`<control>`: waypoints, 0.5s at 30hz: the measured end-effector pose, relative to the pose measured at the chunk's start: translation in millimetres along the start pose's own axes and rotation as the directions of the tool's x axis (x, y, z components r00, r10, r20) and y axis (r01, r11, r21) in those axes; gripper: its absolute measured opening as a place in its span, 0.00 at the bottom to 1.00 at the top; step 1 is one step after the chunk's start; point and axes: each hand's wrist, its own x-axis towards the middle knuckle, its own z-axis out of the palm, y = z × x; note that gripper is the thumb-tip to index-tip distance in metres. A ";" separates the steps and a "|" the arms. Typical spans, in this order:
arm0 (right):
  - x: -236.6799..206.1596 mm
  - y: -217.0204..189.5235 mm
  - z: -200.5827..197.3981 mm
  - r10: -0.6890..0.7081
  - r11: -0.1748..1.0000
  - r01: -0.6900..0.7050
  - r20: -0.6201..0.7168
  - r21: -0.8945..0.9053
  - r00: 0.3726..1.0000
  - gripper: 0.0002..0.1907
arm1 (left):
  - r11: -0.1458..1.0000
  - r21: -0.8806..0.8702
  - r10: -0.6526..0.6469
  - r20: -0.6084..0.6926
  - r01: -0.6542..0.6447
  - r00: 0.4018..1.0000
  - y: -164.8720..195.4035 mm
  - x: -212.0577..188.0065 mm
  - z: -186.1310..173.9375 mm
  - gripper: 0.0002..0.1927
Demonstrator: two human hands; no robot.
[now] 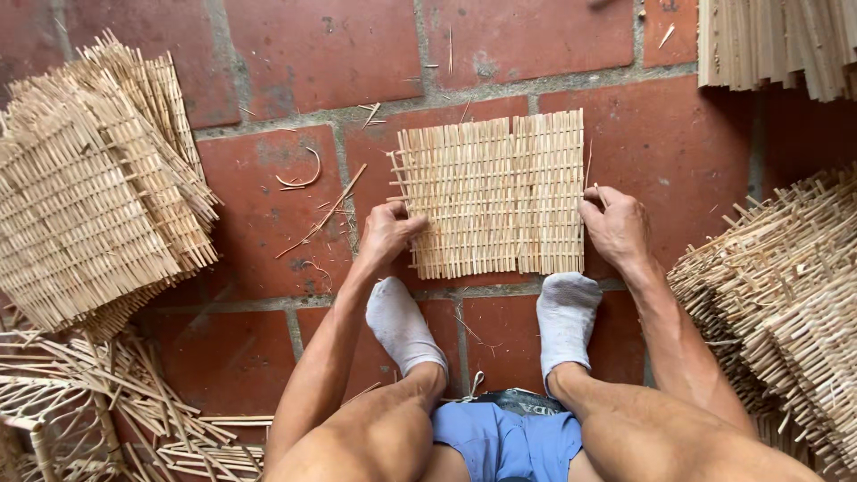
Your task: The person sits on a tiled floor and repeatedly taps a small woven bamboo mat with a wooden stick to compact the weave. They handle the mat with both hands, rotate it, and place it on a stack of finished mats.
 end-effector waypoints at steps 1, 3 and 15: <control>-1.2 0.0 -1.8 -0.004 0.999 0.006 0.040 -0.052 0.999 0.12 | 0.998 0.049 -0.030 0.012 0.030 0.999 2.9 -2.1 -4.4 0.12; -0.4 -7.1 -11.0 -0.007 0.988 0.025 0.121 -0.150 0.993 0.15 | 0.956 0.293 -0.001 0.003 0.000 1.000 10.8 -6.7 -11.8 0.16; 164.7 -97.7 -33.1 -0.100 0.961 0.060 0.138 0.269 0.985 0.17 | 0.451 0.797 0.616 0.048 -0.402 0.786 32.6 -3.0 81.2 0.25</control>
